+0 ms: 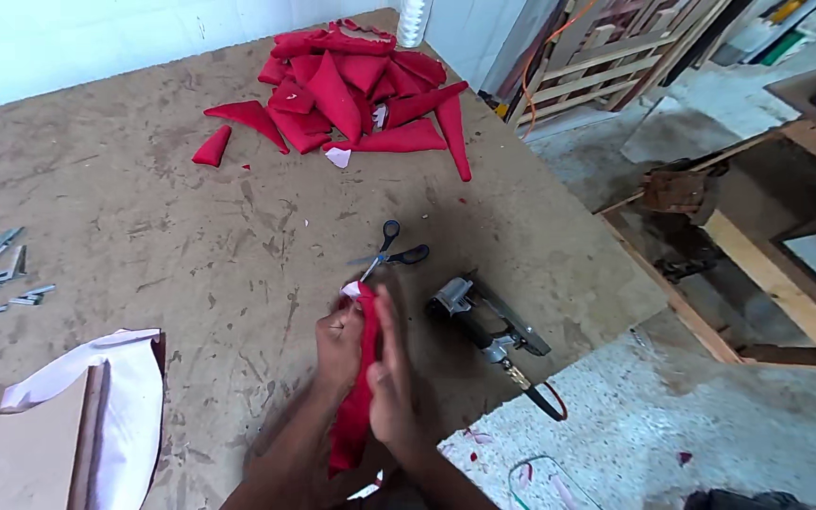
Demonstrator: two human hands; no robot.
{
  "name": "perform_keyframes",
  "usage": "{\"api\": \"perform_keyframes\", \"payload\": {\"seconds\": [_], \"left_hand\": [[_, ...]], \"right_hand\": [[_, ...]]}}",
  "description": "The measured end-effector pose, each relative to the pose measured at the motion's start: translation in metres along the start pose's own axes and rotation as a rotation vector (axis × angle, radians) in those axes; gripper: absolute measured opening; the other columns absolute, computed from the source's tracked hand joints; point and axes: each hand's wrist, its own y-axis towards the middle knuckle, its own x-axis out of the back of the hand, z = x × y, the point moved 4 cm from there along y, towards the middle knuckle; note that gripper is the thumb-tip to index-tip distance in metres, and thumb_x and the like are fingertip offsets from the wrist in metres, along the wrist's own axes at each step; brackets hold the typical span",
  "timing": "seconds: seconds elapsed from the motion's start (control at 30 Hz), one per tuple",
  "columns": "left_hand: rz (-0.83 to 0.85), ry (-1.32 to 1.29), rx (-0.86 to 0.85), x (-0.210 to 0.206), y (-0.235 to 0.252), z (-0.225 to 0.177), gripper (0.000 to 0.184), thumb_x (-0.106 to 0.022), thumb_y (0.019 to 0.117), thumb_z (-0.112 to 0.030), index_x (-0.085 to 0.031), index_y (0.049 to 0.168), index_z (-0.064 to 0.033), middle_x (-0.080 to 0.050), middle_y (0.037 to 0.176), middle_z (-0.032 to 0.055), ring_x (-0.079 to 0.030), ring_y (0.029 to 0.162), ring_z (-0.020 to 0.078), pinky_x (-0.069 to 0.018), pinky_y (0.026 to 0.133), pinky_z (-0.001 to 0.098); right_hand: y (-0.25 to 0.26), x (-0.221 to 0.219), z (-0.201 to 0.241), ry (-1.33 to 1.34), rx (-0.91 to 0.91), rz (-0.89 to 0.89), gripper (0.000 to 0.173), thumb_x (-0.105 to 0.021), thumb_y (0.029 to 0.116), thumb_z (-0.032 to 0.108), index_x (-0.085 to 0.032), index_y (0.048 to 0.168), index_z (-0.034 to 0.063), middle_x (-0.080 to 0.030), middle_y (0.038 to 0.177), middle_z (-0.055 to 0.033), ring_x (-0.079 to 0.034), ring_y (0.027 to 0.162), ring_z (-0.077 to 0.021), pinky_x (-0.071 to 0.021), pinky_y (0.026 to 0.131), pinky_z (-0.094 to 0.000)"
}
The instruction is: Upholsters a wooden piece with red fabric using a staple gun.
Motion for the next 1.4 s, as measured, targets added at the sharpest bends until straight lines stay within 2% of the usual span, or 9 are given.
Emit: {"api": "perform_keyframes", "payload": {"seconds": [0.1,0.4,0.47,0.53,0.7,0.83,0.93,1.1,1.4], "left_hand": [[0.086,0.313,-0.105,-0.026,-0.008,0.011,0.051,-0.057,0.1004,-0.03,-0.049,0.052,-0.0158,-0.047,0.05,-0.0042,-0.047,0.047,0.0092,-0.0424,0.047,0.0331],[0.145,1.18,-0.407,-0.093,-0.032,0.057,0.046,-0.052,0.0997,-0.035,-0.06,0.06,-0.013,-0.066,0.062,0.0041,-0.071,0.066,0.0227,-0.058,0.057,0.0488],[0.135,1.263,-0.395,-0.106,-0.034,0.062,0.042,-0.054,0.0981,-0.034,-0.064,0.063,-0.0138,-0.068,0.064,0.004,-0.073,0.068,0.0242,-0.0586,0.058,0.0491],[0.09,1.294,-0.434,-0.107,-0.034,0.062,0.039,-0.056,0.0965,-0.033,-0.063,0.062,-0.0153,-0.065,0.062,0.0017,-0.07,0.064,0.0209,-0.0573,0.055,0.0446],[0.1,1.304,-0.433,-0.105,-0.037,0.06,0.038,-0.057,0.0971,-0.032,-0.062,0.063,-0.0152,-0.067,0.067,0.0015,-0.07,0.067,0.0194,-0.0577,0.056,0.0427],[0.081,1.322,-0.443,-0.104,-0.042,0.058,0.038,-0.056,0.0972,-0.033,-0.063,0.064,-0.0159,-0.069,0.07,0.0011,-0.072,0.069,0.0193,-0.0583,0.056,0.0427],[0.085,1.312,-0.433,-0.101,-0.043,0.056,0.037,-0.056,0.0975,-0.032,-0.065,0.066,-0.0149,-0.071,0.074,0.0017,-0.073,0.071,0.0193,-0.0595,0.058,0.0431],[0.141,1.311,-0.358,-0.101,-0.043,0.056,0.04,-0.051,0.1001,-0.033,-0.066,0.069,-0.0123,-0.071,0.073,0.0048,-0.074,0.074,0.0232,-0.0596,0.061,0.0455],[0.204,1.308,-0.283,-0.099,-0.041,0.056,0.039,-0.048,0.102,-0.033,-0.069,0.076,-0.0118,-0.073,0.079,0.0061,-0.074,0.079,0.0244,-0.0598,0.066,0.0466]], "right_hand": [[-0.026,0.018,-0.036,0.475,-0.446,-0.324,0.069,-0.025,0.108,0.059,-0.046,0.15,0.0085,-0.06,0.144,-0.0071,-0.055,0.134,-0.0157,-0.0472,0.113,-0.0385],[-0.064,0.127,-0.048,0.518,-0.825,-0.158,0.09,-0.02,0.1017,0.072,-0.047,0.147,-0.001,-0.062,0.141,-0.0169,-0.062,0.128,-0.0289,-0.052,0.107,-0.0487],[-0.054,0.179,-0.022,0.255,-0.667,-0.024,0.068,-0.032,0.1095,0.05,-0.054,0.139,-0.0075,-0.069,0.13,-0.0204,-0.069,0.118,-0.0332,-0.058,0.101,-0.0493],[-0.017,0.22,-0.006,-0.23,-0.462,0.078,0.047,-0.055,0.1036,0.036,-0.062,0.135,0.0022,-0.071,0.127,-0.0073,-0.069,0.116,-0.021,-0.0595,0.099,-0.0424],[0.048,0.246,-0.067,-0.983,-0.362,0.352,0.076,-0.085,0.0799,0.039,-0.056,0.146,0.0144,-0.049,0.15,-0.0165,-0.055,0.132,-0.0336,-0.0523,0.106,-0.0502],[0.054,0.231,-0.063,-1.051,-0.434,0.43,0.08,-0.081,0.0745,0.016,-0.049,0.148,0.0142,-0.046,0.152,-0.015,-0.067,0.112,-0.0293,-0.0616,0.087,-0.0459],[0.056,0.24,-0.044,-0.967,-0.515,0.418,0.079,-0.08,0.0739,0.025,-0.049,0.146,0.0111,-0.063,0.131,-0.0125,-0.066,0.113,-0.0278,-0.0578,0.093,-0.051],[0.044,0.247,-0.009,-1.01,-0.585,0.703,0.033,-0.061,0.0933,0.042,-0.071,0.105,0.0135,-0.07,0.086,-0.0056,-0.069,0.079,-0.022,-0.0573,0.073,-0.0487],[0.035,0.22,-0.014,-0.929,-0.432,0.804,0.026,-0.059,0.0941,0.036,-0.071,0.107,0.0166,-0.071,0.088,-0.0025,-0.069,0.082,-0.0161,-0.0577,0.075,-0.0426]]}}
